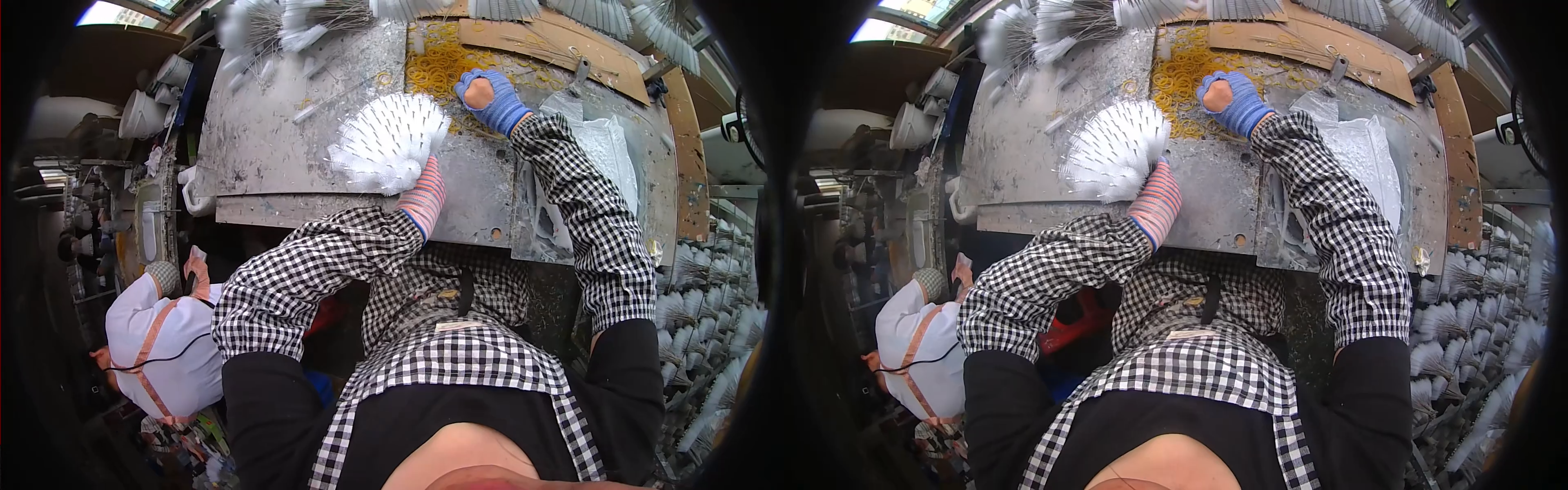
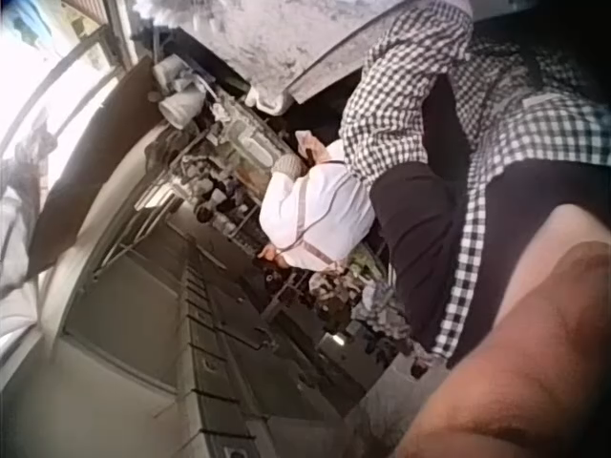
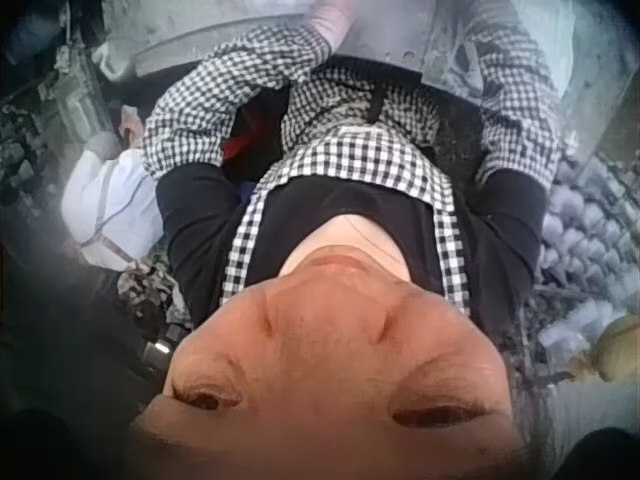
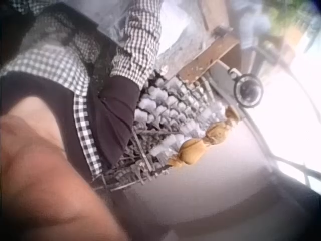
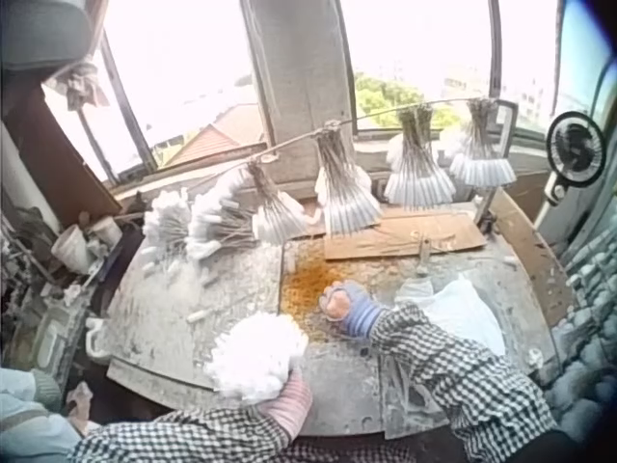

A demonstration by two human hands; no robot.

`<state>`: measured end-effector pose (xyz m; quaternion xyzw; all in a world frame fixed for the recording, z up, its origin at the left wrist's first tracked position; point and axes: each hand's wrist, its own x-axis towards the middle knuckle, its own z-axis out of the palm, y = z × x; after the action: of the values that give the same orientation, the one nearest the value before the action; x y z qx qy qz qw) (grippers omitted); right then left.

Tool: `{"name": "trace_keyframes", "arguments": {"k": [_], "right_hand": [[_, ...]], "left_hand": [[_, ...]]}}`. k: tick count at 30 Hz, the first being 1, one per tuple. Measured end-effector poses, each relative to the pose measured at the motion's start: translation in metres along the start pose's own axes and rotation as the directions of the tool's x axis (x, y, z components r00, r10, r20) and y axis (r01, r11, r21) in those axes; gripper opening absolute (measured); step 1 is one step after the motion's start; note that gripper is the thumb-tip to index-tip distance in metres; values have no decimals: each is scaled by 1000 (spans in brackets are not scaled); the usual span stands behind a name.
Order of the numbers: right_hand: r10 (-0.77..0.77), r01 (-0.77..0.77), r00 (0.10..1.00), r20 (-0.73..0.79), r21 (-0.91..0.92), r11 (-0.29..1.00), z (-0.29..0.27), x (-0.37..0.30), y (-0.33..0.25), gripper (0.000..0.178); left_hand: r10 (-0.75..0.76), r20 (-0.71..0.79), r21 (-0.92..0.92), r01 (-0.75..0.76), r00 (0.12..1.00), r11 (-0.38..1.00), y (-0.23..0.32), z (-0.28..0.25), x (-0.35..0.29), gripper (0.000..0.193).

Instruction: Assembling bristly brush heads onto wire stems at a factory workstation.

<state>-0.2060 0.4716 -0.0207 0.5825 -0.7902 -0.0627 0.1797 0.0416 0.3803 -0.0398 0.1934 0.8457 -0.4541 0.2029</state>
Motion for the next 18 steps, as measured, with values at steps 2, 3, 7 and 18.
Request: {"name": "trace_keyframes", "arguments": {"k": [2, 3, 7, 18], "right_hand": [[24, -12, 997, -77, 150, 989, -25, 4, -8, 10], [71, -27, 987, -141, 287, 958, -41, 2, -9, 9], [160, -70, 982, -104, 586, 807, -79, -49, -23, 12], [-693, -272, 709, 132, 958, -95, -168, -276, -167, 39]], "left_hand": [[-71, 25, 184, 65, 997, 981, 24, 27, 9, 36], [-110, 25, 276, 99, 994, 956, 33, 36, 16, 38], [-205, -247, 372, 288, 947, 882, 43, 52, 24, 32], [83, -11, 47, -83, 996, 995, -19, -27, -21, 38]]}}
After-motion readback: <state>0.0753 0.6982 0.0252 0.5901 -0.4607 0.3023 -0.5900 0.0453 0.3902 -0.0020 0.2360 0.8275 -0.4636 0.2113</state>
